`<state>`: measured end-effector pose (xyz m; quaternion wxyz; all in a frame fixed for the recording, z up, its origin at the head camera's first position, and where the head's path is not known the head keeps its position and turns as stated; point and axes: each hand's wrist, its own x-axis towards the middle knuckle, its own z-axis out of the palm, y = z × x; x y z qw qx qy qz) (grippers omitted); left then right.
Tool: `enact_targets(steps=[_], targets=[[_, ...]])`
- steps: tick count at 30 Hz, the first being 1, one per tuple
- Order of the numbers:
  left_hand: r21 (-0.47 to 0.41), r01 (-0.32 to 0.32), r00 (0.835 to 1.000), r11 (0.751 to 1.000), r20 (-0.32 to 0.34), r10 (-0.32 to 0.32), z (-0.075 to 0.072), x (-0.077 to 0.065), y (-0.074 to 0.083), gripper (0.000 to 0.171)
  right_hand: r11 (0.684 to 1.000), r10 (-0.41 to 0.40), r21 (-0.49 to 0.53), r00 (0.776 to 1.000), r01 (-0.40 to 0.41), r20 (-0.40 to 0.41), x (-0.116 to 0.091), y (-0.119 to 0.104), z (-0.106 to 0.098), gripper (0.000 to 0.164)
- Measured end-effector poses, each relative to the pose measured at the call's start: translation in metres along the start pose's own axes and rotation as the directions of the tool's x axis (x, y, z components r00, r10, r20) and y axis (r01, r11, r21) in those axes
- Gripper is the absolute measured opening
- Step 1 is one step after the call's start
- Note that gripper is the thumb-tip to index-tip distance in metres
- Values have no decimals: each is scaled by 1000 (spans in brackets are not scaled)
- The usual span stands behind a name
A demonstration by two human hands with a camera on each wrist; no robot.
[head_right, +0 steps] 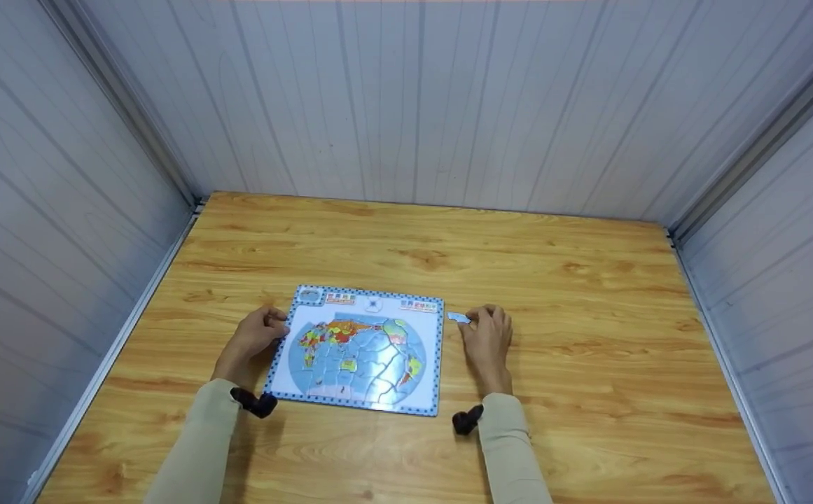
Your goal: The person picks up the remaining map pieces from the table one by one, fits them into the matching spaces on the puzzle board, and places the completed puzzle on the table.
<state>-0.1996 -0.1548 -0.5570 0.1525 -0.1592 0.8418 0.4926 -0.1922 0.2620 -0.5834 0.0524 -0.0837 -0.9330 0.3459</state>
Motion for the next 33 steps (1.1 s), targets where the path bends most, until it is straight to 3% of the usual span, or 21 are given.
enact_targets(steps=[5,12,15,22,33], targets=[[-14,24,1000,1000,5,-24,0,-1,2,23,1000,19,-11,1000,-20,-4,1,-1,1,24],[-1,10,1000,1000,0,-10,1,-1,1,23,1000,-5,3,1000,5,-25,0,-3,-1,21],[0,12,1000,1000,-4,-12,1,1,0,23,999,-8,50,1000,9,-22,-1,-4,-2,21],[45,-58,998,997,-24,59,1,2,-1,25,974,-29,223,999,33,-23,1,-12,-7,25],[26,-33,999,999,-8,33,1,1,-1,24,944,-46,327,999,44,-2,3,-34,-2,22]])
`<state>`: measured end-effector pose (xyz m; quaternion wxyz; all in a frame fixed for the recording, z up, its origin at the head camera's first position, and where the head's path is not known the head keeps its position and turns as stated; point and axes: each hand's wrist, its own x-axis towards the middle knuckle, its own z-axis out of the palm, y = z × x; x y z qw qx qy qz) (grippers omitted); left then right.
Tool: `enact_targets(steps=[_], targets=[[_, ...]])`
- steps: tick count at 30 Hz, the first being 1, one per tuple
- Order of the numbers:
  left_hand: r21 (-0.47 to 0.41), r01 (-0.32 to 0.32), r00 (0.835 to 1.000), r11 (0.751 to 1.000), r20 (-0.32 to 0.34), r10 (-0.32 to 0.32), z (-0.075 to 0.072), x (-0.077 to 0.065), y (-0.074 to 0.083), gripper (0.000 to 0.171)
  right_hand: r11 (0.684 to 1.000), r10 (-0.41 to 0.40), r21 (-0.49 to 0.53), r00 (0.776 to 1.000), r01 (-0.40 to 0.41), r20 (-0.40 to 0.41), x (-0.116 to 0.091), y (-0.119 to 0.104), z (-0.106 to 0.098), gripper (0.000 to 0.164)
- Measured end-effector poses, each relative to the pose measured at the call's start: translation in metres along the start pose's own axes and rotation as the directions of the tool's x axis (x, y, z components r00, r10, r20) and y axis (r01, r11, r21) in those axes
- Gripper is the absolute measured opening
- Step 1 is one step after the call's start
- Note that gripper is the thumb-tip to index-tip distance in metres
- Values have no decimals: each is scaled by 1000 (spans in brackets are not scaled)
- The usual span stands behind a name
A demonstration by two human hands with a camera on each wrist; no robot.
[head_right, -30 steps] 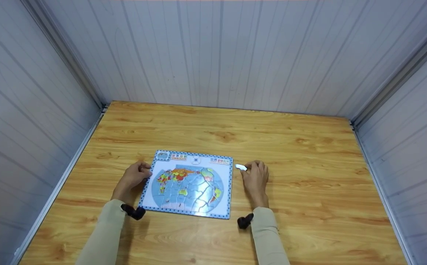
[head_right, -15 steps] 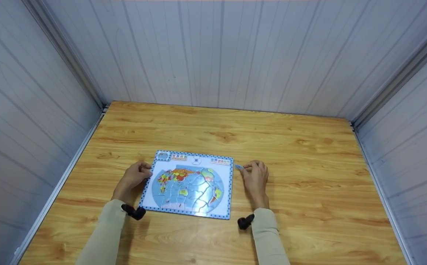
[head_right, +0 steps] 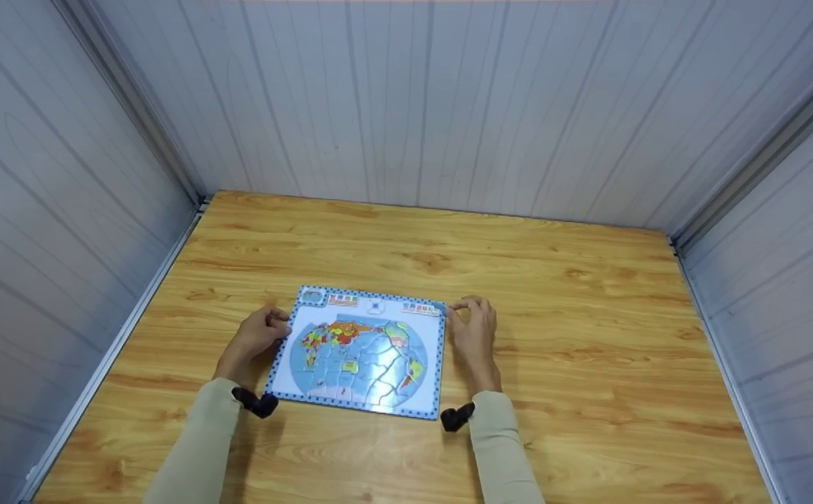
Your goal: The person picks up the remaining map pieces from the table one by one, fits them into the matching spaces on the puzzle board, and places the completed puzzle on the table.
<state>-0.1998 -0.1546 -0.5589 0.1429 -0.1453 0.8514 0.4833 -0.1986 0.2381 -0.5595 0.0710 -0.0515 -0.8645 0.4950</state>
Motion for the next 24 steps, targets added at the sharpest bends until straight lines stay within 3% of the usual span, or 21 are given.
enact_targets(steps=[6,12,16,19,24], targets=[[-8,5,1000,1000,-1,-5,2,1,1,22,1000,-17,17,1000,17,12,3,-11,11,20],[-12,12,1000,1000,4,-12,3,2,2,22,996,-83,20,997,83,-3,7,-20,25,16],[14,-23,1000,1000,-11,23,2,4,0,24,991,-131,17,991,132,-5,11,-28,36,14],[25,-42,999,999,-20,42,1,4,-2,24,991,-130,24,992,129,9,12,-33,44,14],[4,-18,1000,1000,-12,18,0,4,-3,23,991,-123,53,991,121,48,13,-41,60,13]])
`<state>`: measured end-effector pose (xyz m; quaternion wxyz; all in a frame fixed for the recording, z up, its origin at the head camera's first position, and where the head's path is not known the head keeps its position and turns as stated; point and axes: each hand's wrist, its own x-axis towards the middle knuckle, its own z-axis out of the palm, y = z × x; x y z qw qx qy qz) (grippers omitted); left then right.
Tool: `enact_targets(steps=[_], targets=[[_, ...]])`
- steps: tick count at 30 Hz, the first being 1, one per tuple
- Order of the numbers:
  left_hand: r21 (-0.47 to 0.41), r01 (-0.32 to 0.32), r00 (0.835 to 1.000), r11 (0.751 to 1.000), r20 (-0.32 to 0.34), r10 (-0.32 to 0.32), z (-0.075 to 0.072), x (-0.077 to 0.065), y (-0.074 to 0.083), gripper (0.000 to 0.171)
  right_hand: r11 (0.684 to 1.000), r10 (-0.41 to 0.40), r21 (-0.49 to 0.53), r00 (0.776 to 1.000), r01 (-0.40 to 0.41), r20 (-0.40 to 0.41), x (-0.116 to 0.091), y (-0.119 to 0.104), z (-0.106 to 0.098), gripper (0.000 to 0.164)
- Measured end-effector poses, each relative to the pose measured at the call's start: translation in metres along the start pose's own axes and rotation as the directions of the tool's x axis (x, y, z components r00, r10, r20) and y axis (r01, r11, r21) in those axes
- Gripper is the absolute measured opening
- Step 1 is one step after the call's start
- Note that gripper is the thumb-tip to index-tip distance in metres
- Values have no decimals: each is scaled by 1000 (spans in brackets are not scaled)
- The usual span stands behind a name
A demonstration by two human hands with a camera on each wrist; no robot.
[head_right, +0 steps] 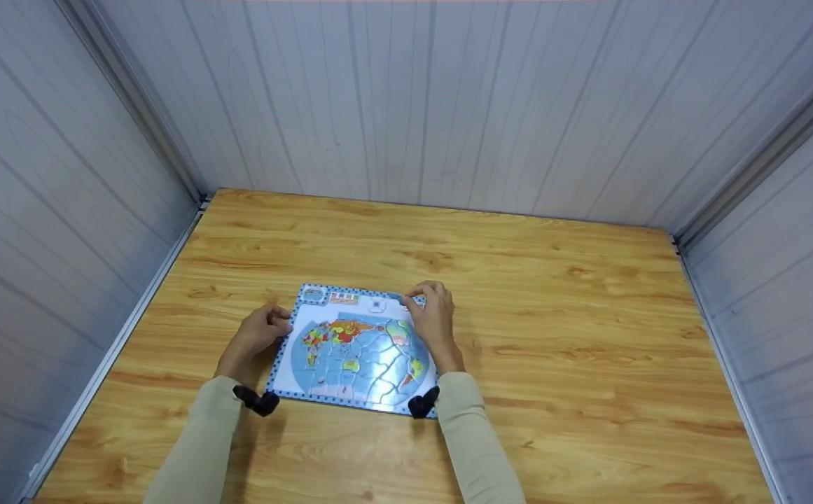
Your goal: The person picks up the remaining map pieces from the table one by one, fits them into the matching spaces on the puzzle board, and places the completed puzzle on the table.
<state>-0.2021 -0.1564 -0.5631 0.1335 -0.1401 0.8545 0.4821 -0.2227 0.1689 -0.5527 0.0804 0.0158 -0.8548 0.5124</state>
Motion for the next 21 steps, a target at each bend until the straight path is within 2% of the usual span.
enact_targets(steps=[6,15,18,21], targets=[[-16,29,1000,999,7,-29,0,-1,1,23,1000,-15,10,999,14,44,1,-8,20,11],[-23,37,999,999,10,-37,0,-2,2,23,994,-111,-1,982,113,150,0,-15,50,7],[-28,39,999,999,10,-39,-1,-2,2,23,994,-102,-22,976,108,192,0,-18,59,8],[-14,14,1000,1000,4,-14,-1,-3,1,24,994,-92,-40,970,103,224,-1,-21,66,8]])
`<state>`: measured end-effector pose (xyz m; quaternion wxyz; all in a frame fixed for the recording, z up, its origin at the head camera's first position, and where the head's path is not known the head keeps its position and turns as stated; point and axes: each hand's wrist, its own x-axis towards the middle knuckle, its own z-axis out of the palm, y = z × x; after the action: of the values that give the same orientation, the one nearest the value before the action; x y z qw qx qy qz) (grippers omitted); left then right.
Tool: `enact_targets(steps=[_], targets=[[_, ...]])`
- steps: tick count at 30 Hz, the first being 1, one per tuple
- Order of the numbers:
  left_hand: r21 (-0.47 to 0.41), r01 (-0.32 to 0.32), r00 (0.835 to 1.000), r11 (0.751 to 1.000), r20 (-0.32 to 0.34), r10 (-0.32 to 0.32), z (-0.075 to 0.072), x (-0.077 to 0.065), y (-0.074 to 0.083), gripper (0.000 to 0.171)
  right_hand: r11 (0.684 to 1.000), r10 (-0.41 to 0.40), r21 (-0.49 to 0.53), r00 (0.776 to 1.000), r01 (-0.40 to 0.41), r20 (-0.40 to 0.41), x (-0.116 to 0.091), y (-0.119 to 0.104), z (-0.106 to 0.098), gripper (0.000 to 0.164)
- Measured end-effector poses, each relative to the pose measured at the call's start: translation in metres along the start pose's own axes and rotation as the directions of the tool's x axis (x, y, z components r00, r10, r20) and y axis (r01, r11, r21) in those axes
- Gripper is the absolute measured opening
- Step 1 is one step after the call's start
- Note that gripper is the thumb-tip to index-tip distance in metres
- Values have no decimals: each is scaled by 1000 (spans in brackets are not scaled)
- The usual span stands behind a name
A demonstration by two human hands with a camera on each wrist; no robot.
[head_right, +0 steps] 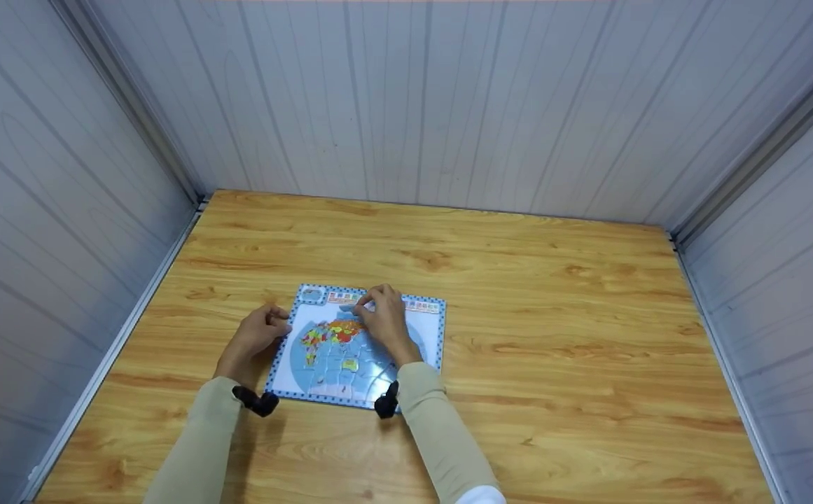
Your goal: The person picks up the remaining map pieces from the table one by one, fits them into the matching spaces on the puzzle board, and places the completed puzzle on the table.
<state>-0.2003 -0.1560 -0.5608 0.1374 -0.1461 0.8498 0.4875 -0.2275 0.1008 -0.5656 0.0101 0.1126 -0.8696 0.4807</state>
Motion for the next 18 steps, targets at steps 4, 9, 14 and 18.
enact_targets(steps=[4,9,14,18], targets=[[5,-17,1000,1000,-1,17,0,0,-1,25,1000,-1,-11,1000,1,25,1,-2,7,7],[-12,9,1000,1000,8,-9,0,-1,0,25,1000,-7,5,999,7,39,3,-6,14,7],[-3,1,1000,1000,5,-1,0,-1,0,25,1000,-16,3,998,16,56,5,-10,21,7],[1,9,1000,1000,6,-9,0,-1,0,24,1000,-19,-10,998,20,65,5,-12,26,7]])
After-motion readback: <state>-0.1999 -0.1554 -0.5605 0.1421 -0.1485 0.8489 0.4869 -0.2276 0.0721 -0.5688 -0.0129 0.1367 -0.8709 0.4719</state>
